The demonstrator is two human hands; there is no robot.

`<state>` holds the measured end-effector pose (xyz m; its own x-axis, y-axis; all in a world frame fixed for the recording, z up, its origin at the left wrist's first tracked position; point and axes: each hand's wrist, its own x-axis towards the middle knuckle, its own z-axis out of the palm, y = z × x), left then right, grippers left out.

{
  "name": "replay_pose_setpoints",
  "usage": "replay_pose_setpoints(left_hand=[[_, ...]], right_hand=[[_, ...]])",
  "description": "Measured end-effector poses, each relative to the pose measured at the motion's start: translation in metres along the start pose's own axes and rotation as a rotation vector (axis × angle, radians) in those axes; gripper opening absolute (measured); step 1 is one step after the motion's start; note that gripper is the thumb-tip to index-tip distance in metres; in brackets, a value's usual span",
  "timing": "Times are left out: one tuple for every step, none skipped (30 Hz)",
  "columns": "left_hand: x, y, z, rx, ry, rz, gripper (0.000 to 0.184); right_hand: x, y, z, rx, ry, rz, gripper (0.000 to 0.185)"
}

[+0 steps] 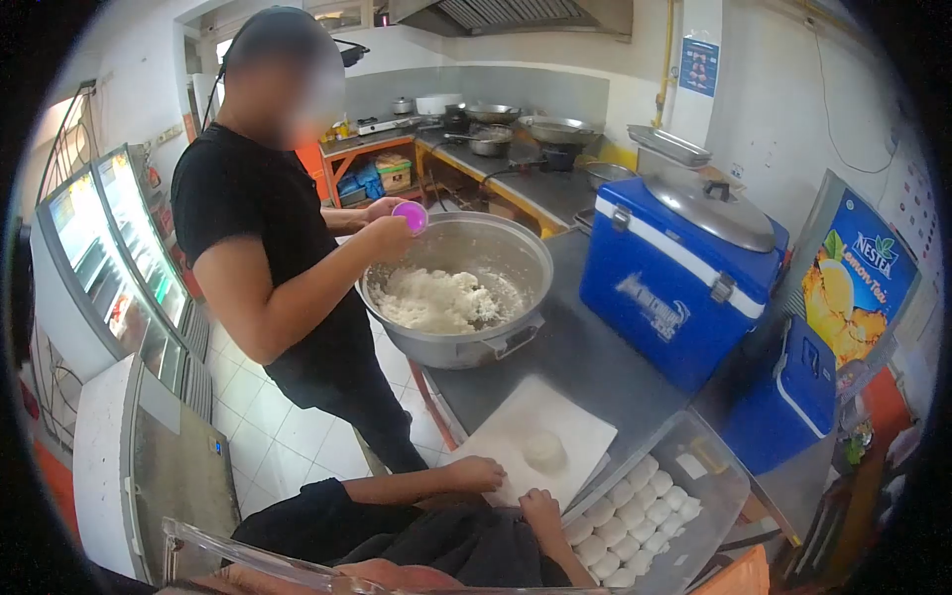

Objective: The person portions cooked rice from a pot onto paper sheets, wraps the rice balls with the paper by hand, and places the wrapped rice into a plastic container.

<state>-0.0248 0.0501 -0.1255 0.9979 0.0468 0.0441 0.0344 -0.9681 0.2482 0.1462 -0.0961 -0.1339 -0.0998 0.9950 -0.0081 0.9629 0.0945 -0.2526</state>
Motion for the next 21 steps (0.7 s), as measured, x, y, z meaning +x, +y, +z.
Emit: replay_pose_setpoints(left_hand=[[0.000,0.000,0.002,-0.002,-0.002,-0.009,0.023],[-0.001,0.003,0.000,-0.033,0.032,-0.020,0.023],[-0.001,0.003,-0.003,-0.057,0.068,-0.030,0.022],[-0.001,0.005,-0.006,-0.057,0.068,-0.034,0.022],[-0.002,0.007,-0.010,-0.058,0.078,-0.035,0.022],[-0.002,0.011,-0.013,-0.061,0.089,-0.036,0.022],[-0.001,0.013,-0.016,-0.064,0.088,-0.039,0.022],[0.000,0.018,-0.022,-0.038,0.038,-0.062,0.022],[0.000,0.021,-0.028,-0.012,-0.012,-0.085,0.022],[0.000,0.025,-0.034,-0.013,-0.010,-0.088,0.022],[0.000,0.029,-0.042,-0.006,-0.038,-0.094,0.022],[0.000,0.032,-0.046,0.001,-0.064,-0.098,0.022],[0.001,0.030,-0.039,-0.002,-0.058,-0.094,0.022],[0.002,0.027,-0.031,-0.014,-0.025,-0.091,0.020],[0.004,0.022,-0.024,-0.023,0.010,-0.087,0.017],[0.007,0.022,-0.028,-0.018,0.018,-0.083,0.017],[0.007,0.023,-0.032,0.013,-0.045,-0.105,0.018],[0.007,0.023,-0.035,0.044,-0.112,-0.129,0.020],[0.008,0.018,-0.027,0.050,-0.115,-0.129,0.020],[0.012,0.012,-0.016,0.044,-0.082,-0.154,0.016],[0.014,0.010,-0.014,0.040,-0.049,-0.178,0.014]], right_hand=[[-0.002,-0.004,-0.004,-0.010,0.070,-0.025,0.013],[-0.006,-0.011,-0.010,-0.018,0.136,-0.046,0.009],[-0.005,-0.014,-0.011,-0.015,0.134,-0.050,0.009],[-0.005,-0.017,-0.012,-0.057,0.139,-0.027,0.009],[-0.005,-0.018,-0.012,-0.100,0.144,-0.005,0.009],[-0.005,-0.017,-0.010,-0.098,0.140,-0.007,0.009],[-0.004,-0.015,-0.007,-0.112,0.126,-0.013,0.009],[-0.004,-0.014,-0.006,-0.127,0.111,-0.019,0.009],[-0.004,-0.014,-0.005,-0.127,0.108,-0.021,0.009],[-0.003,-0.015,-0.005,-0.126,0.091,-0.027,0.009],[-0.003,-0.015,-0.006,-0.126,0.074,-0.032,0.008],[-0.002,-0.014,-0.004,-0.130,0.071,-0.032,0.008],[0.001,-0.011,0.000,-0.097,0.097,-0.017,0.007],[0.002,-0.011,-0.003,-0.066,0.122,-0.001,0.006],[0.001,-0.012,-0.006,-0.076,0.125,0.002,0.006],[0.003,-0.017,-0.016,-0.027,0.139,0.047,0.007],[0.004,-0.020,-0.022,0.026,0.153,0.090,0.009],[0.005,-0.017,-0.021,0.026,0.157,0.089,0.009],[0.005,-0.013,-0.017,0.091,0.145,0.136,0.012],[0.005,-0.010,-0.014,0.159,0.131,0.184,0.015],[0.006,-0.012,-0.017,0.167,0.136,0.185,0.015]])
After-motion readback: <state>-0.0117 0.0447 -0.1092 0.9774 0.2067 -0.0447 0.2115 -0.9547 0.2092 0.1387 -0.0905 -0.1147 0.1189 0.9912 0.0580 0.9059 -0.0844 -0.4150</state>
